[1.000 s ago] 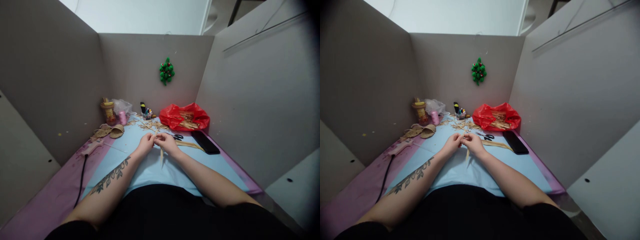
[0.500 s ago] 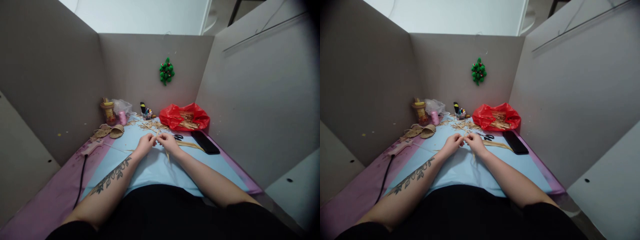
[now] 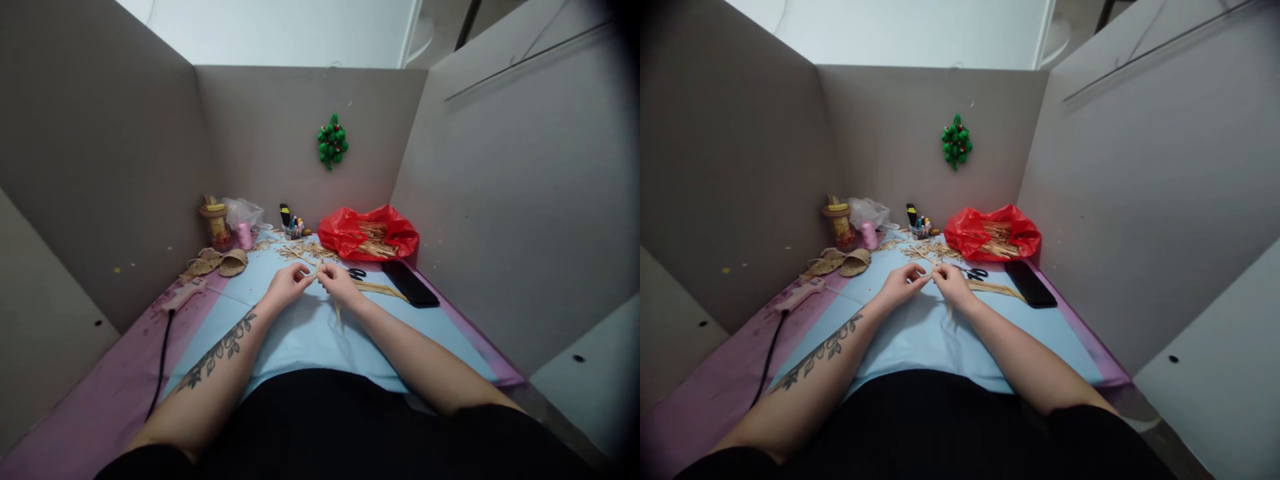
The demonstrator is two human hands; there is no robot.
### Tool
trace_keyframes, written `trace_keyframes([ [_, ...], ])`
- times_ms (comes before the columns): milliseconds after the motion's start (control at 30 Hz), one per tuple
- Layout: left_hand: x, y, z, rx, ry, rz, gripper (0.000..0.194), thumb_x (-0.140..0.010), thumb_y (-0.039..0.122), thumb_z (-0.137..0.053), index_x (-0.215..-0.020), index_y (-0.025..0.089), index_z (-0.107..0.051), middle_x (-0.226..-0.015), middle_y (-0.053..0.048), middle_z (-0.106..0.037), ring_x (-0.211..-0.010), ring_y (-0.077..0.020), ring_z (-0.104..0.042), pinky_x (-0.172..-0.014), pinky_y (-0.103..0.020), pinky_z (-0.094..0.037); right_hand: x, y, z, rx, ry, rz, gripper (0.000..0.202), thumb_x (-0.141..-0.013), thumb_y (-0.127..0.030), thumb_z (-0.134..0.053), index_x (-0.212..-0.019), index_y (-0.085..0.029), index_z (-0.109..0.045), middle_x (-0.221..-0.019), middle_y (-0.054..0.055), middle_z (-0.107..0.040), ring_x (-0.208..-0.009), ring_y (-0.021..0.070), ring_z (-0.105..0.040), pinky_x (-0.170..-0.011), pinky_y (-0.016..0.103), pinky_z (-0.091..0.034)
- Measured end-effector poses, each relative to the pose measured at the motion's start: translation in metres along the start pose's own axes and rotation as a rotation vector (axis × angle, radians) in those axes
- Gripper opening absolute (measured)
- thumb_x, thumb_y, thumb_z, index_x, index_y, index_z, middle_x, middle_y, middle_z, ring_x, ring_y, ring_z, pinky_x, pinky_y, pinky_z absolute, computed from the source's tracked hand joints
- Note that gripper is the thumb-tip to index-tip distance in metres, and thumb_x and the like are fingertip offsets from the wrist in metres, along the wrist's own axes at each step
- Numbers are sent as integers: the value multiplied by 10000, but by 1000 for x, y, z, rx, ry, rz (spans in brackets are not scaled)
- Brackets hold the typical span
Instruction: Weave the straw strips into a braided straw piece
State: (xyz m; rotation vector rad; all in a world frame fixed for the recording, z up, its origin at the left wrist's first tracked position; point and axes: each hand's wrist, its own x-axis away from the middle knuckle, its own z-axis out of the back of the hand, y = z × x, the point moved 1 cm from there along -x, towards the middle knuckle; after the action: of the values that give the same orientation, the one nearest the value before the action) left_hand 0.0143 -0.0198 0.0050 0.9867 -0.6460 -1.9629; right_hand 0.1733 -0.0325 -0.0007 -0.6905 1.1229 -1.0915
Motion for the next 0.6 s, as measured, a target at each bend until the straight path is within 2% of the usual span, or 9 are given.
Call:
trace_keyframes([
  [167,4,7,2,-175,46,-107,293,-732,400,-590,-955,213,-626,-716,-16,-647,-667,-148,-560,-642,-243,-385,-1,0,0,10,23,12,140,-684,-287,-502,-602,-195,-437,-521,-43,-424,-497,104,-400,-476,219,-322],
  [333,2,9,2,-248,80,-165,174,-766,331,-558,-791,198,-667,-738,-39,-656,-684,-155,-547,-659,-253,-374,-1,0,0,33,28,9,139,-695,-295,-485,-608,-191,-452,-532,-36,-450,-511,108,-414,-497,222,-333],
  [500,2,8,-4,-197,42,-73,202,-776,330,-537,-730,178,-662,-690,-31,-657,-616,-140,-540,-580,-239,-358,1,0,-2,130,126,2,117,-669,-272,-481,-590,-188,-465,-548,-28,-478,-543,114,-437,-536,232,-351],
  [600,6,14,-10,-308,44,-97,196,-790,300,-521,-718,175,-654,-698,-33,-653,-633,-140,-541,-585,-240,-351,0,2,-6,89,170,-78,98,-649,-262,-474,-592,-183,-484,-535,-26,-505,-521,119,-471,-524,235,-359],
])
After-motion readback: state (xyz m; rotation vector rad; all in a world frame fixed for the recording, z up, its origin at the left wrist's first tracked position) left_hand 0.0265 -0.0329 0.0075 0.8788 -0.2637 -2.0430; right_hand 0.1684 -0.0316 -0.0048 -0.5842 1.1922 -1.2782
